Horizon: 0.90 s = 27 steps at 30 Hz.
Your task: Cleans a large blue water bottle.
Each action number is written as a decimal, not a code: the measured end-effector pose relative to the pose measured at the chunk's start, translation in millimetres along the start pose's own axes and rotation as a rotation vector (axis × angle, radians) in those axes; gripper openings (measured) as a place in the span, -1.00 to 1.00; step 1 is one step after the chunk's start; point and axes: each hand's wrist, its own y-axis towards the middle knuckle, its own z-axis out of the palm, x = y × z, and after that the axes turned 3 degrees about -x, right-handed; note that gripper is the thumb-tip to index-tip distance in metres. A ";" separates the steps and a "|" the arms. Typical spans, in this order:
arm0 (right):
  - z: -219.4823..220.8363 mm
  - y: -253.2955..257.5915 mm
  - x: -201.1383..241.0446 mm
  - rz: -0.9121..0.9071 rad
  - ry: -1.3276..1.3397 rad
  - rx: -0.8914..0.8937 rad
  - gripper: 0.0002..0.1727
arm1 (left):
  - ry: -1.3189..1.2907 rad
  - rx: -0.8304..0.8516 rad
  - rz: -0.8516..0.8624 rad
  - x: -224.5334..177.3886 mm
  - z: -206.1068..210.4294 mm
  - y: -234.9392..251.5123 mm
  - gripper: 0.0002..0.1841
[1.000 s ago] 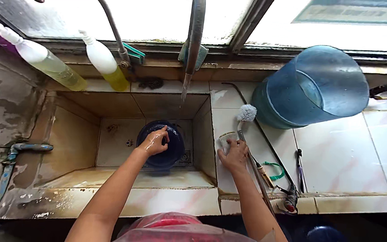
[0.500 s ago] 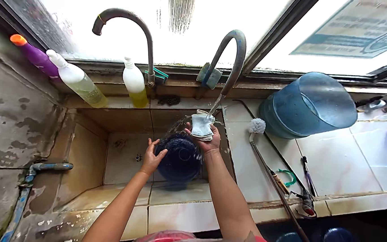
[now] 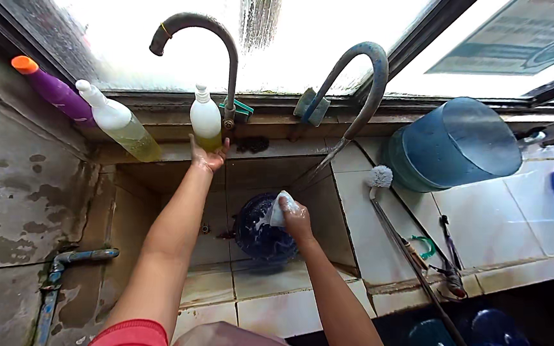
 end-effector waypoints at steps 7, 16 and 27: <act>-13.3 -22.9 2.4 0.343 0.932 0.205 -0.50 | -0.047 0.020 0.000 -1.2 11.7 -3.9 -0.44; 3.5 -37.3 -5.9 0.534 1.140 0.355 -0.32 | 0.289 0.524 0.343 49.5 -23.7 -89.4 -0.05; -20.1 -47.4 -1.2 0.097 0.622 -0.171 -0.36 | 0.108 0.305 0.140 43.4 -4.2 -68.6 -0.54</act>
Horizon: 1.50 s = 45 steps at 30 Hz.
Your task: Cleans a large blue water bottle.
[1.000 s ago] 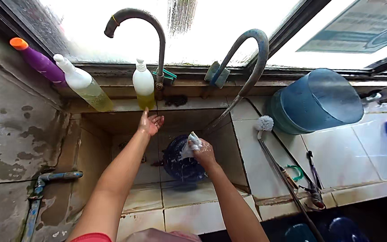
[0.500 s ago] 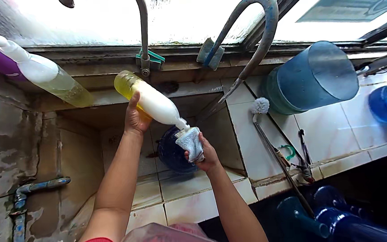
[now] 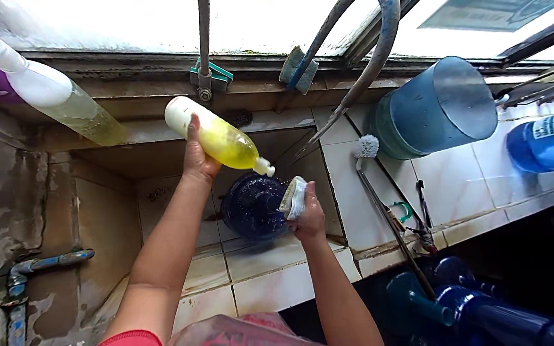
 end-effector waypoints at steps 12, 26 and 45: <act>0.7 -3.1 -27.8 -0.380 -1.406 0.312 -0.42 | -0.283 -0.232 -0.113 -40.9 -26.4 62.9 -0.21; 43.4 11.5 -16.9 -0.118 -1.415 0.491 -0.15 | 1.471 0.531 0.223 136.6 -74.6 -78.0 -0.43; 16.8 57.2 -116.3 -0.624 -0.893 0.559 -0.26 | 1.067 -0.105 0.595 139.3 -82.4 -46.0 -0.36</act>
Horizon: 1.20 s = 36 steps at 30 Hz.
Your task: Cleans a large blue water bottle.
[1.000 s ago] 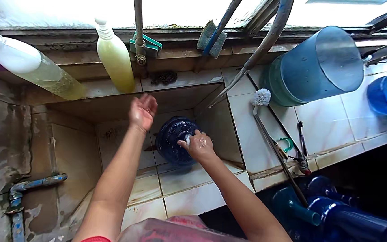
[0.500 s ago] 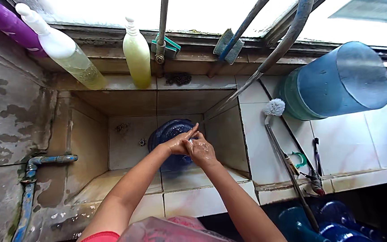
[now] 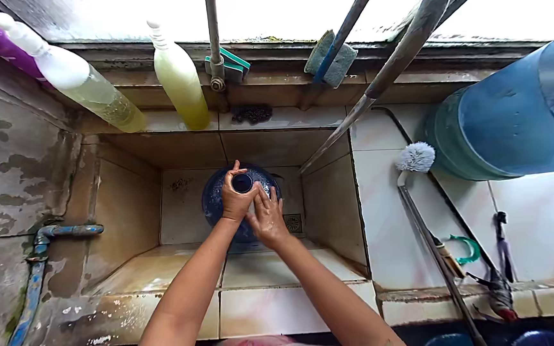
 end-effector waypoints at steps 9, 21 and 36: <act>19.6 56.5 -71.9 0.115 0.321 -0.092 -0.37 | 0.077 -0.198 0.061 12.7 12.3 -7.8 -0.42; -70.5 68.2 -114.0 0.111 0.433 0.035 -0.33 | -0.308 0.279 -0.069 -12.6 13.5 7.3 -0.33; -1.6 124.9 -42.7 0.070 0.403 0.242 -0.51 | -0.347 -0.093 -0.242 29.3 -68.3 -15.3 -0.39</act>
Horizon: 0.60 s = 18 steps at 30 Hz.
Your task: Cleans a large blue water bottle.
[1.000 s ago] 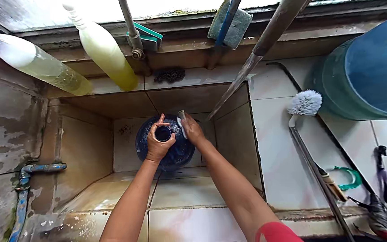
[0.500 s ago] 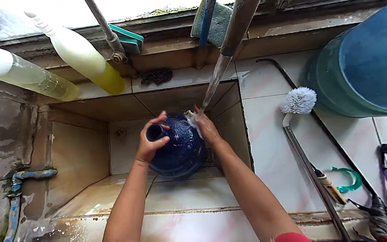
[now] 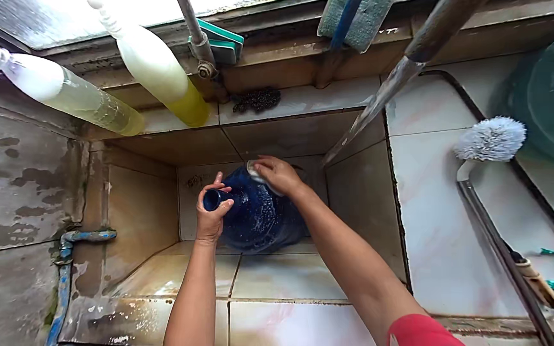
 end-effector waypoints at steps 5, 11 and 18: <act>102.7 -69.9 -35.0 -0.110 -0.107 -0.279 -0.32 | 0.066 -0.814 -0.080 2.7 -34.0 24.7 -0.33; 91.5 -42.4 -21.1 0.262 -0.010 -0.158 -0.43 | -0.040 -0.445 -0.146 9.6 -95.4 19.4 -0.43; 131.3 -53.7 -37.8 0.084 -0.204 -0.208 -0.45 | -0.077 -0.669 -0.224 11.4 -104.5 44.6 -0.54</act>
